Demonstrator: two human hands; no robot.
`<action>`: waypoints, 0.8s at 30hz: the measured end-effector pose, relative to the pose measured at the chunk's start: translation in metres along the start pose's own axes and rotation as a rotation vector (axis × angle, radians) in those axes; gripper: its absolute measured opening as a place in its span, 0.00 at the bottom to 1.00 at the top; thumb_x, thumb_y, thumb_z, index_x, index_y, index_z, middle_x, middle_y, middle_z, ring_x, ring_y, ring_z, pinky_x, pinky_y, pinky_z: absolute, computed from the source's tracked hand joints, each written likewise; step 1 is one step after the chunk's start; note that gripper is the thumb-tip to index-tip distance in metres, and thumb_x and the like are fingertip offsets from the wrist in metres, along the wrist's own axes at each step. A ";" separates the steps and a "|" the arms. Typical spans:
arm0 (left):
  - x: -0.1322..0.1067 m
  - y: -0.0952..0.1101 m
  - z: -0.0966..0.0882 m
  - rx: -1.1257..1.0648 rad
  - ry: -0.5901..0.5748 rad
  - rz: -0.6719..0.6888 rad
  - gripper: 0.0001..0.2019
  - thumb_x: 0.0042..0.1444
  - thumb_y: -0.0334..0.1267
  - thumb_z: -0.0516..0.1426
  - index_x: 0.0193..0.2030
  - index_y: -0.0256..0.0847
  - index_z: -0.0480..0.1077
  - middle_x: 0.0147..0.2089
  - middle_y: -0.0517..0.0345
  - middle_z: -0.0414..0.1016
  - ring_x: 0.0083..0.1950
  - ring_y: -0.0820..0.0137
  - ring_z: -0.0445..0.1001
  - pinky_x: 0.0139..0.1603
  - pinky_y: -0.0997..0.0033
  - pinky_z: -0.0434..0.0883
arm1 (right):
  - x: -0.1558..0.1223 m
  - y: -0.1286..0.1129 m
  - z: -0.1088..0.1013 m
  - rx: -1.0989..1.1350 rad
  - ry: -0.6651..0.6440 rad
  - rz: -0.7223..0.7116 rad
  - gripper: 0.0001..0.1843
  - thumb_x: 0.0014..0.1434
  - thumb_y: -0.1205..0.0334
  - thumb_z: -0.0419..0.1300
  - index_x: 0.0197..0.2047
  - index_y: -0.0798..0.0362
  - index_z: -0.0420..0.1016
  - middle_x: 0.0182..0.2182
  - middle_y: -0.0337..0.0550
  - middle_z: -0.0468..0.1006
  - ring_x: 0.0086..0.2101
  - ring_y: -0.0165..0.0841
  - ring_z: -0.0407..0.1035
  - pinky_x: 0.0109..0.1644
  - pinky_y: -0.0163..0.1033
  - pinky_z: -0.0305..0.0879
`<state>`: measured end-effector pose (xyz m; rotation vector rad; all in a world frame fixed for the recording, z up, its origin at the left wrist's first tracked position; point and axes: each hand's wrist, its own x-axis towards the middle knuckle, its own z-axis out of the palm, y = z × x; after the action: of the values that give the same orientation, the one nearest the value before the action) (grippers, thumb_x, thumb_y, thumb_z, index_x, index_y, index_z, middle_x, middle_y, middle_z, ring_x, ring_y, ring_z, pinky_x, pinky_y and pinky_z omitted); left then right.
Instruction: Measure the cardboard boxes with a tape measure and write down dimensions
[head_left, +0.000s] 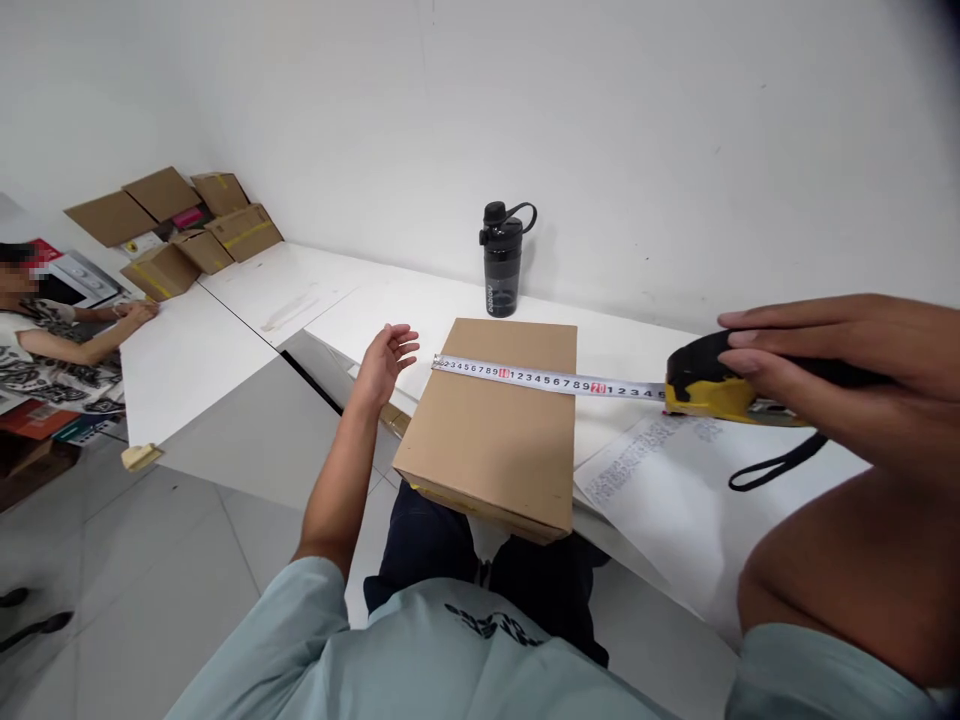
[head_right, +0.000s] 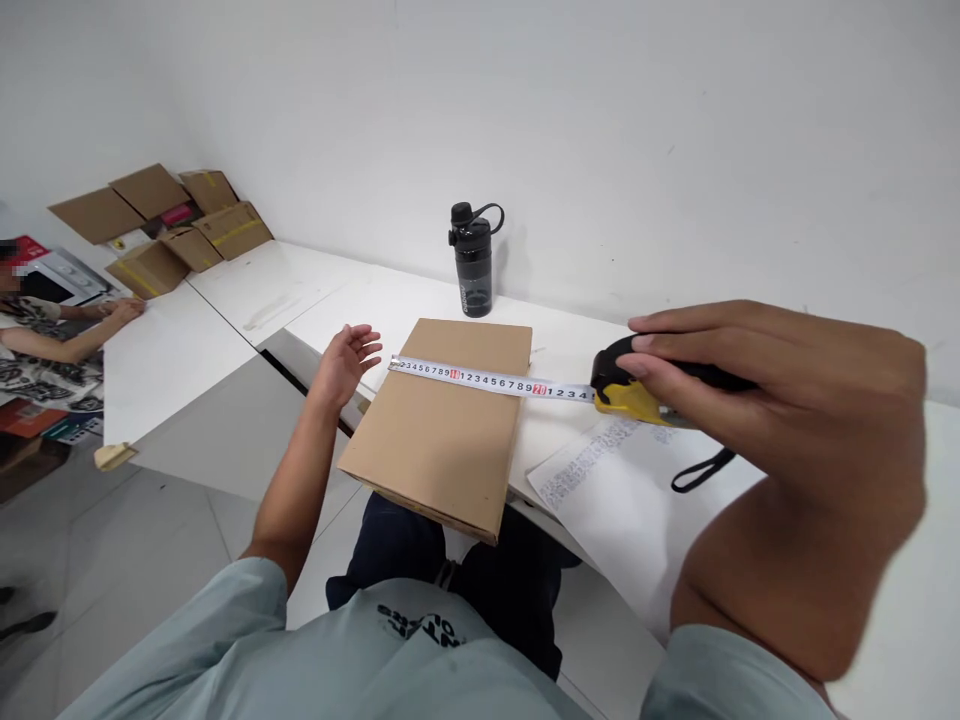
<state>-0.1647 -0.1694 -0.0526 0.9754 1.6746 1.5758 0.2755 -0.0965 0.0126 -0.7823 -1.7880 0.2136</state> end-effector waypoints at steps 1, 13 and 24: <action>-0.019 0.007 -0.006 0.042 -0.084 0.058 0.26 0.71 0.63 0.47 0.51 0.45 0.73 0.60 0.45 0.81 0.61 0.59 0.80 0.60 0.55 0.77 | 0.001 0.003 0.001 -0.017 -0.048 -0.074 0.21 0.57 0.33 0.69 0.28 0.41 0.86 0.35 0.39 0.88 0.41 0.42 0.85 0.41 0.45 0.75; -0.096 0.028 0.017 0.697 -0.505 0.076 0.53 0.62 0.73 0.57 0.85 0.53 0.41 0.88 0.51 0.24 0.87 0.49 0.27 0.84 0.41 0.40 | 0.007 0.008 0.020 -0.122 -0.074 -0.432 0.12 0.68 0.55 0.67 0.35 0.52 0.84 0.35 0.42 0.88 0.39 0.39 0.85 0.33 0.38 0.73; 0.012 0.045 0.054 0.814 -0.398 0.136 0.65 0.49 0.68 0.69 0.84 0.41 0.45 0.87 0.40 0.36 0.86 0.44 0.36 0.84 0.44 0.44 | 0.010 0.016 0.016 -0.147 -0.012 -0.238 0.09 0.68 0.53 0.65 0.35 0.44 0.83 0.38 0.39 0.88 0.42 0.41 0.84 0.37 0.44 0.74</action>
<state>-0.1211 -0.1306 -0.0122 1.6954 1.9914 0.6529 0.2664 -0.0748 0.0061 -0.6639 -1.9055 -0.0712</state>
